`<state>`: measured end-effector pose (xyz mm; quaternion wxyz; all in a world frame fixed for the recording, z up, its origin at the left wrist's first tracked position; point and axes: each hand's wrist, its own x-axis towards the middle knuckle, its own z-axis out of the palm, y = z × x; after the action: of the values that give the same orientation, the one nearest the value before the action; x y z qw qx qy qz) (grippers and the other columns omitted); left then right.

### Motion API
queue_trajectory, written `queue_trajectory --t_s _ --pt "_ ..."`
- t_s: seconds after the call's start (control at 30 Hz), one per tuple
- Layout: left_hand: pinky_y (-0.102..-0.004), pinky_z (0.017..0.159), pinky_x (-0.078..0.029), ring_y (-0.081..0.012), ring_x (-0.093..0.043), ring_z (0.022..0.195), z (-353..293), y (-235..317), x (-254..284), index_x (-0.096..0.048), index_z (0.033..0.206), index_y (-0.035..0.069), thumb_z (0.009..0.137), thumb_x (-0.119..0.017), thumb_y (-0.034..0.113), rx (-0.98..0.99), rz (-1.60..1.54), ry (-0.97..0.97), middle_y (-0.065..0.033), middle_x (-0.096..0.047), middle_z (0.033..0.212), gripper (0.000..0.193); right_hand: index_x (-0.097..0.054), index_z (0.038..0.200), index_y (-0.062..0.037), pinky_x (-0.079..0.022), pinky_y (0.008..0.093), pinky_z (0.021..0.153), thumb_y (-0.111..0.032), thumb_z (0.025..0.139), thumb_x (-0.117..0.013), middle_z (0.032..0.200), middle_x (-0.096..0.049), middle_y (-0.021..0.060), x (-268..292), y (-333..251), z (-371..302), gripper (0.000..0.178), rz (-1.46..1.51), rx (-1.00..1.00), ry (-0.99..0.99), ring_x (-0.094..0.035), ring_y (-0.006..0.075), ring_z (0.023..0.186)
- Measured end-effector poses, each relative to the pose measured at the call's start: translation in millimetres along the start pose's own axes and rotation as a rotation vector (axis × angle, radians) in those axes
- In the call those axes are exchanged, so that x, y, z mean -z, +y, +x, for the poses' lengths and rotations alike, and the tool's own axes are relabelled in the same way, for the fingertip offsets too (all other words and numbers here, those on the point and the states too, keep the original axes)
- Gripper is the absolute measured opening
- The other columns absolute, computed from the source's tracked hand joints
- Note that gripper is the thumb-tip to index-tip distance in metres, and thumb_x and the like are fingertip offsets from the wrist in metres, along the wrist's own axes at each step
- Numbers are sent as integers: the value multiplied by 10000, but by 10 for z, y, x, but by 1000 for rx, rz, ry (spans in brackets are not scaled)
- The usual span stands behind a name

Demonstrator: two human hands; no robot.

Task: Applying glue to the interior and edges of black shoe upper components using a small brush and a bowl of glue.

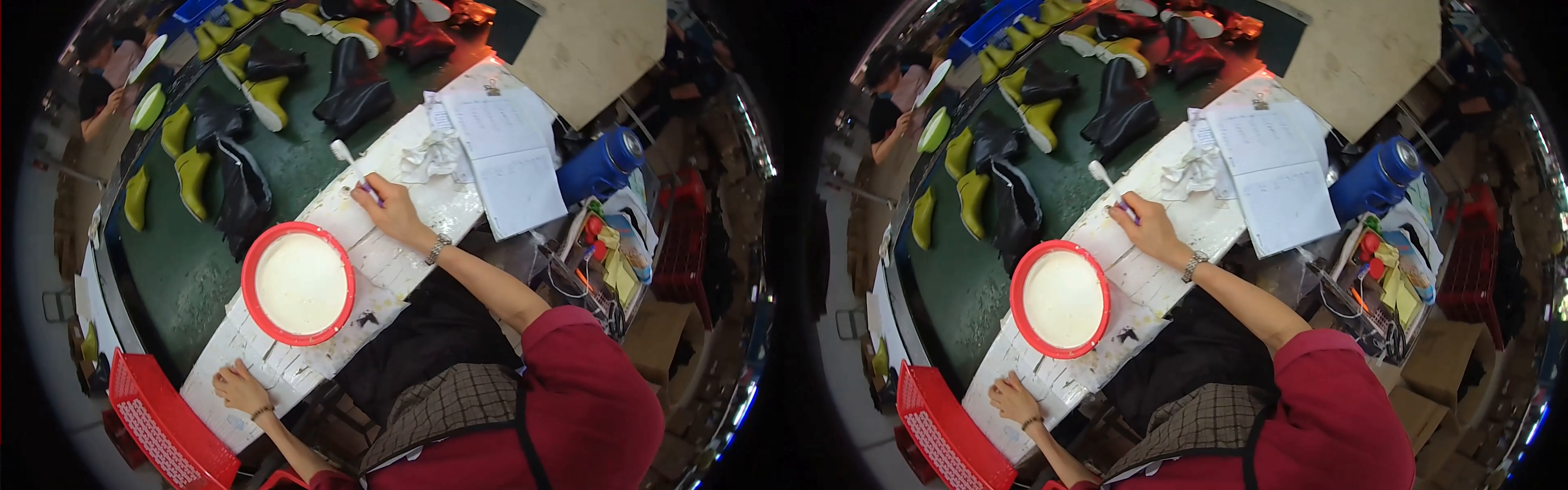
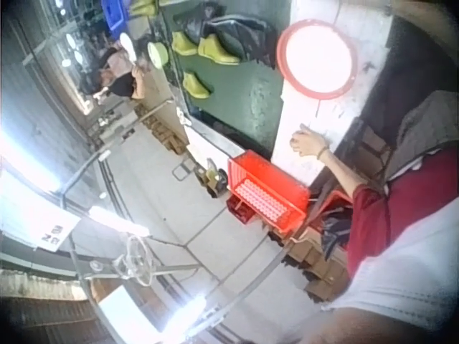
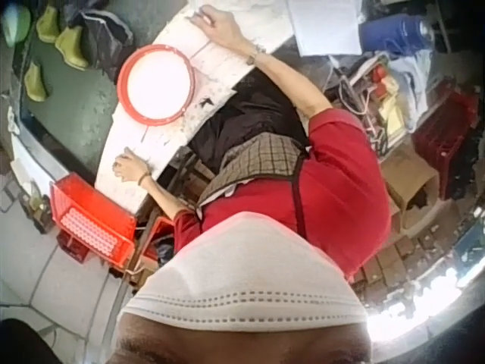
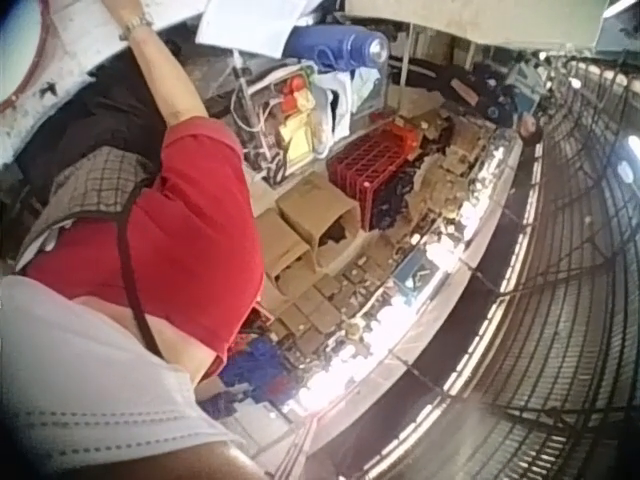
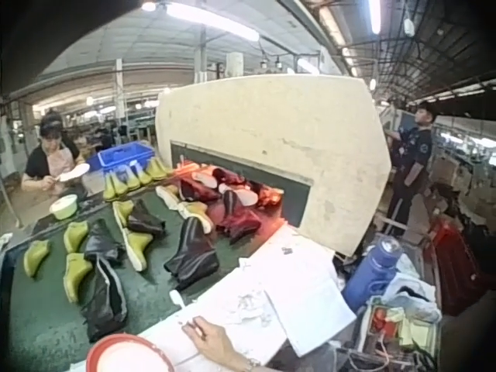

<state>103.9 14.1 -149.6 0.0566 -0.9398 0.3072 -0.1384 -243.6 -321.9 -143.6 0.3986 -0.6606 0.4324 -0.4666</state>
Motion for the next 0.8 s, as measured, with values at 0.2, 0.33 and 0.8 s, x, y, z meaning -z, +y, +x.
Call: queue_trajectory --t_s 0.2,0.33,0.8 --pt "-454 845 -480 -349 -543 1069 -292 -284 -124 -543 1025 -11 1051 -558 305 -250 -276 276 -194 -566 1209 318 -595 906 13 -455 393 579 -238 959 -685 735 -639 178 12 -26 -9 271 -6 23 -12 -601 305 607" --pt "-326 677 -394 -178 -412 728 -334 -409 -227 -462 814 -1 1069 -532 292 98 -826 274 -54 -443 782 395 -623 933 1 -417 331 551 -227 960 -690 694 -603 115 -4 35 4 239 -8 64 0 -516 181 558" --pt "-263 607 -285 -88 -299 679 -447 -436 -161 -352 720 99 1057 -587 268 215 -1212 155 38 -332 726 445 -648 970 -13 -414 314 552 -239 965 -682 715 -628 98 -17 52 9 229 -22 53 -8 -511 147 567"
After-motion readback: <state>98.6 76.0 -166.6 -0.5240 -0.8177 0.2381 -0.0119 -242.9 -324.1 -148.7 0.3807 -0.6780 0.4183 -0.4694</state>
